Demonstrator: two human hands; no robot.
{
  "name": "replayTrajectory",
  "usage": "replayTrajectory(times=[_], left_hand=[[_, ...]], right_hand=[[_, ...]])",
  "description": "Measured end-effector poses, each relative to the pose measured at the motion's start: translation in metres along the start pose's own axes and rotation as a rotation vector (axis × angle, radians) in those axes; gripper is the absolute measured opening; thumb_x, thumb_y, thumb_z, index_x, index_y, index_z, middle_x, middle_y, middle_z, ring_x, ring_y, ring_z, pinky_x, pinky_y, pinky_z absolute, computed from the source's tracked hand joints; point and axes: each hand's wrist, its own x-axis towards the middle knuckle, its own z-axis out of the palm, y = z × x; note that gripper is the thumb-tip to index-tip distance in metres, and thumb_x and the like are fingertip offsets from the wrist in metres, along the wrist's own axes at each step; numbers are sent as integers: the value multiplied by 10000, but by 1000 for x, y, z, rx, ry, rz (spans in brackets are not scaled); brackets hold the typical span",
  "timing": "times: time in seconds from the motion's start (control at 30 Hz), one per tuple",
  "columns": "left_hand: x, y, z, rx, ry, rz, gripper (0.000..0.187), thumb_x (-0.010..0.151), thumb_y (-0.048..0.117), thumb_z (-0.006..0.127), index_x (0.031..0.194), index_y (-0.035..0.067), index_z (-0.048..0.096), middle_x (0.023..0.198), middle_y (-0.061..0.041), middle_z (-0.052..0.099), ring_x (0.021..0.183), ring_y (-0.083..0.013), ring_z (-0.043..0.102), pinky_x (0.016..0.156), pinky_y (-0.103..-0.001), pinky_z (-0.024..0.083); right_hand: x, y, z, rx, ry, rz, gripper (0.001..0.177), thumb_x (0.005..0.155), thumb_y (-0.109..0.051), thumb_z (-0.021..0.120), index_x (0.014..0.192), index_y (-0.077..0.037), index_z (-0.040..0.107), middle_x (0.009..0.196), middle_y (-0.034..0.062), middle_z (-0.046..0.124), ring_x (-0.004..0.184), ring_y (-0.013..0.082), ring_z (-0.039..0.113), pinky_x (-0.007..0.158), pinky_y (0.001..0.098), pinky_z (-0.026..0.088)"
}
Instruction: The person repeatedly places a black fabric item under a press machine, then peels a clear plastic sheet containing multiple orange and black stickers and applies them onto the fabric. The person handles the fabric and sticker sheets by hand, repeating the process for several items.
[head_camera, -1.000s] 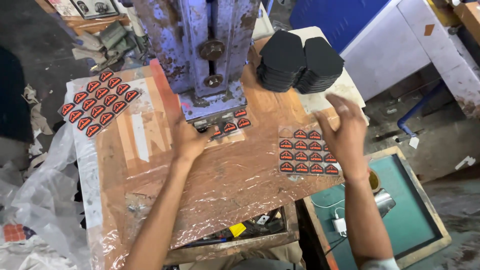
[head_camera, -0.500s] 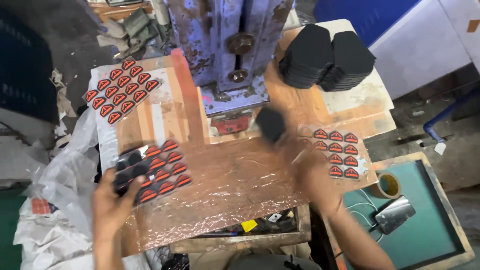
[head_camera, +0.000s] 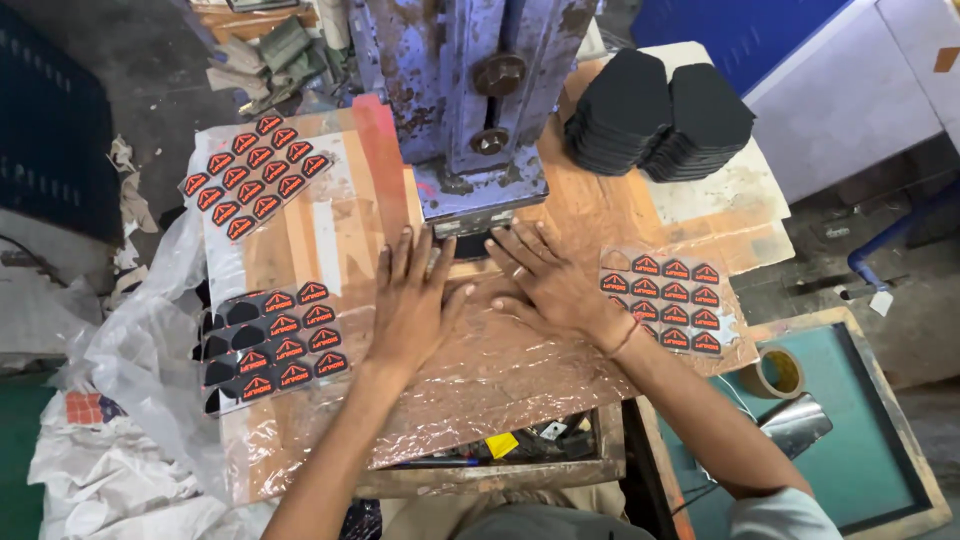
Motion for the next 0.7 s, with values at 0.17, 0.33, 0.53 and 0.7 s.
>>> replayTrajectory(times=[0.17, 0.33, 0.53, 0.7], left_hand=[[-8, -3, -2, -21, -30, 33, 631, 965, 437, 626, 1476, 82, 522, 1573, -239, 412, 1466, -455, 340, 1182, -624, 271], [-9, 4, 0, 0, 17, 17, 598, 979, 411, 612, 1467, 76, 532, 1556, -217, 443, 1457, -436, 340, 1188, -615, 266], [-14, 6, -3, 1, -1, 20, 570, 993, 379, 621, 1460, 62, 540, 1522, -163, 485, 1424, -397, 387, 1188, -615, 268], [-13, 6, 0, -57, 39, 37, 556, 985, 366, 630, 1445, 62, 561, 1513, -166, 499, 1410, -411, 403, 1181, -605, 282]], right_hand=[[0, 10, 3, 92, 122, 37, 690, 943, -471, 647, 1484, -58, 529, 1484, 246, 523, 1460, 422, 417, 1240, 540, 259], [7, 4, -4, 171, 121, 57, 640, 907, -449, 701, 1407, -65, 589, 1391, 243, 592, 1345, 397, 521, 1210, 540, 309], [-10, -18, -30, 113, 171, 70, 572, 906, -412, 736, 1344, -63, 619, 1383, 212, 614, 1338, 392, 554, 1192, 503, 374], [-109, 12, -64, 4, 252, 801, 734, 728, -403, 834, 1278, 33, 621, 1121, 224, 661, 956, 357, 641, 863, 431, 552]])
